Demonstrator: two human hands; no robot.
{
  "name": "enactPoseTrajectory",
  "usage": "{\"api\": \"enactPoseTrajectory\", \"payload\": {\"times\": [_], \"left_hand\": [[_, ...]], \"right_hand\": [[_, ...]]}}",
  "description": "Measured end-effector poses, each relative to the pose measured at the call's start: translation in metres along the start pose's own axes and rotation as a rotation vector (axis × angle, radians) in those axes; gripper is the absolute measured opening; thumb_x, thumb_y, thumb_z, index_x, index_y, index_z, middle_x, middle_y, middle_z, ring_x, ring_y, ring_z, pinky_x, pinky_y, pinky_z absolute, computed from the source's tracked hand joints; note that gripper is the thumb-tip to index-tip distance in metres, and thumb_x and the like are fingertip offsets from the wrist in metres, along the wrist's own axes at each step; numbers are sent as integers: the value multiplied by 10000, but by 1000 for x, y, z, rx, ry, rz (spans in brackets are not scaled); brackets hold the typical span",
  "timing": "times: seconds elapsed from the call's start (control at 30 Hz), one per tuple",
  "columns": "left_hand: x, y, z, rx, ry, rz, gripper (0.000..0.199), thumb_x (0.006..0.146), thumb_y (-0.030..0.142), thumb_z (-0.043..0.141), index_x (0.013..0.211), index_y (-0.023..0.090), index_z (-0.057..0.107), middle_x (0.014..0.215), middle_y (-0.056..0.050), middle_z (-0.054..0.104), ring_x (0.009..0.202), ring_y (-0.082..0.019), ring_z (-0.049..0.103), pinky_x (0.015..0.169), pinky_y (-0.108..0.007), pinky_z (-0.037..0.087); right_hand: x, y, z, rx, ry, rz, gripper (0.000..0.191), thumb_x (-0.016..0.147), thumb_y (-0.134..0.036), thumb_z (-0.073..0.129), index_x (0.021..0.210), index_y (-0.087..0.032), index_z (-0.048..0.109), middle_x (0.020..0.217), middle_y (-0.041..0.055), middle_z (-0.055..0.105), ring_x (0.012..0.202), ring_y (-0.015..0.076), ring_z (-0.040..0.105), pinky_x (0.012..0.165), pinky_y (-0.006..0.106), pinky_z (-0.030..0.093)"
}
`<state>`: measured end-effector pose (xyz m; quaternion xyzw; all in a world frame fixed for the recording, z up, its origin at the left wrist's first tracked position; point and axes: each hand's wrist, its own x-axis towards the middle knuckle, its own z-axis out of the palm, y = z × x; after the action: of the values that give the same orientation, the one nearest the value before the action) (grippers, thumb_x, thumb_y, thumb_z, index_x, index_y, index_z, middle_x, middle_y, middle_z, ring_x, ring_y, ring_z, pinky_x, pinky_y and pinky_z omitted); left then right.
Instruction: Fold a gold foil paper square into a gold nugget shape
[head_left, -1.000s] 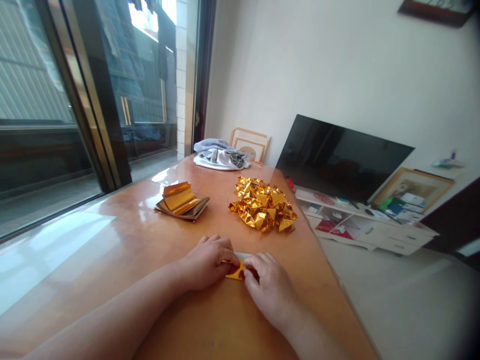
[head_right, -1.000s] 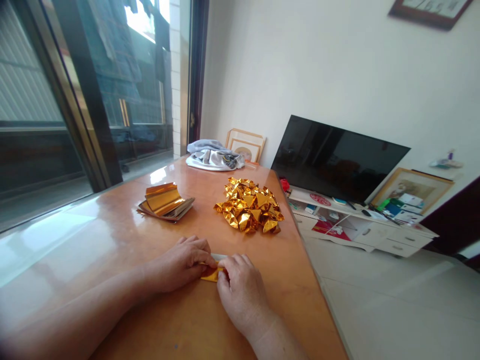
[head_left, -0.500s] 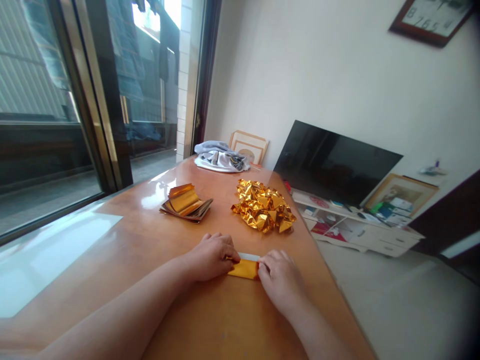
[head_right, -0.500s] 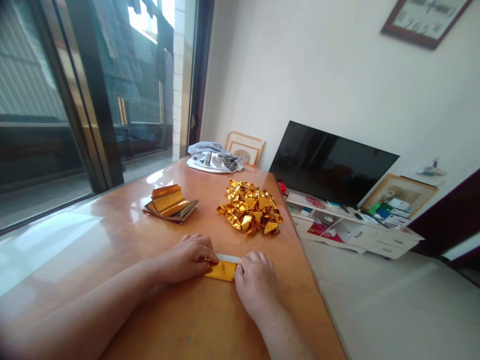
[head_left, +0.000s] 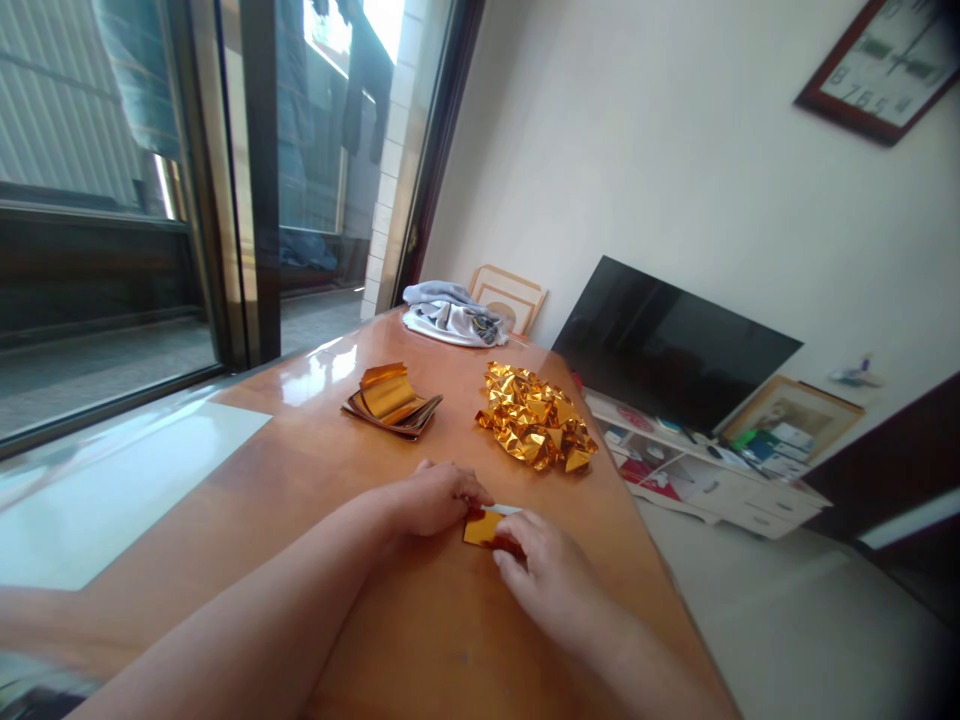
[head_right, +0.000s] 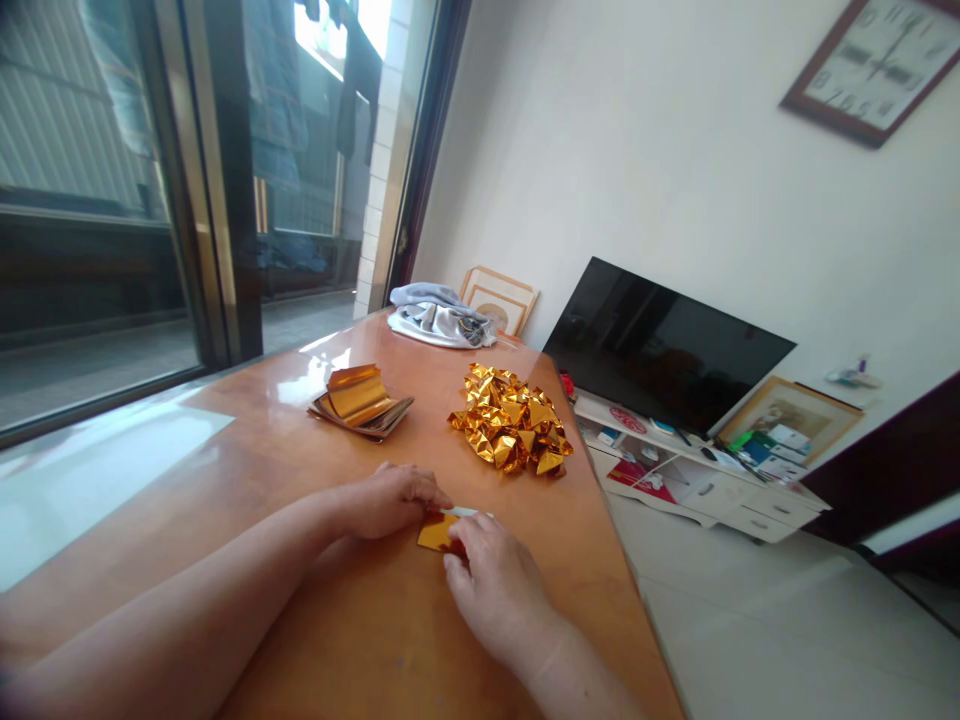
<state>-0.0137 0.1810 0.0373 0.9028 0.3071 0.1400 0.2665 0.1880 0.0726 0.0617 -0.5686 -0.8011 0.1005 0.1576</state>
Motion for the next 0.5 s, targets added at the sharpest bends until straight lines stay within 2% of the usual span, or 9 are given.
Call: {"api": "enactPoseTrajectory", "payload": {"times": [0.2, 0.5], "left_hand": [[4, -8, 5, -40, 36, -10, 307, 856, 196, 564, 1074, 305, 750, 1124, 3, 747, 1053, -232, 643, 946, -358, 406], [6, -3, 5, -45, 7, -74, 319, 791, 135, 546, 952, 309, 759, 1019, 54, 772, 971, -203, 669, 979, -378, 397]], "right_hand": [[10, -5, 7, -169, 2, 10, 68, 884, -245, 659, 952, -237, 663, 972, 29, 681, 936, 214, 620, 805, 308, 444], [17, -4, 16, -225, -19, 22, 125, 928, -363, 634, 975, -259, 686, 962, 28, 661, 952, 213, 610, 806, 292, 427]]}}
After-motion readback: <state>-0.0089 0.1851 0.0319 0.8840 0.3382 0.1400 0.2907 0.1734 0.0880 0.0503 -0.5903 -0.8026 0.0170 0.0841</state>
